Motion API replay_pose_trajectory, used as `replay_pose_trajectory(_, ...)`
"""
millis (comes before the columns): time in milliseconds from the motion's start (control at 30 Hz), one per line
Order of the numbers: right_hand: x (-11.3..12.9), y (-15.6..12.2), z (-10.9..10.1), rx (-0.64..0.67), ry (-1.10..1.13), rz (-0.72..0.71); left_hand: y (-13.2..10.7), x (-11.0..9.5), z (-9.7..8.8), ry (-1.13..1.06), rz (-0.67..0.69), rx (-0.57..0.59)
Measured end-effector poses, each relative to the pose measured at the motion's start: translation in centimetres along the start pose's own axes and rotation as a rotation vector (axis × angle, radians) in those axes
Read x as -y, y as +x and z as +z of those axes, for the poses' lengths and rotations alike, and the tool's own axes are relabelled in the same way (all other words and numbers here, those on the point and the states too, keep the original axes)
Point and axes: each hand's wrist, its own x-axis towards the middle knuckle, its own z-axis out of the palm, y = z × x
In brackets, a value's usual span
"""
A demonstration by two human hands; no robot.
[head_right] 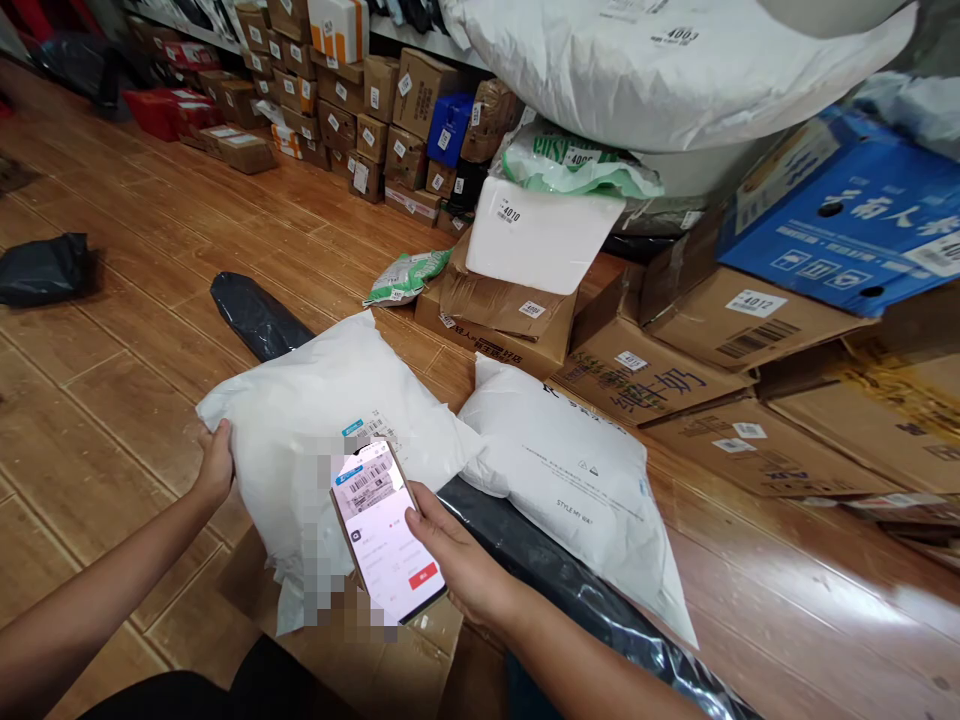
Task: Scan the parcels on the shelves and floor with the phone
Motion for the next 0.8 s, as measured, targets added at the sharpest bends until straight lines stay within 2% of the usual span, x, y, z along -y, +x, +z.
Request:
replay_pose_trajectory(167,-0.2,-0.1,-0.1,0.006,0.01,-0.011,-0.2,-0.4,0.1,-0.013,-0.031,-0.016)
replay_pose_trajectory(400,-0.4,-0.7,-0.7,0.112,0.056,-0.075,-0.1,-0.2,-0.1,-0.028,-0.002,-0.001)
replay_pose_trajectory(600,-0.7,-0.7,-1.3,0.116,0.017,-0.133,0.5,0.3,-0.1,0.0,0.032,0.013)
replay_pose_trajectory(800,-0.4,-1.8,-2.3,0.086,-0.037,-0.132,-0.2,0.0,0.0,-0.011,0.042,0.018)
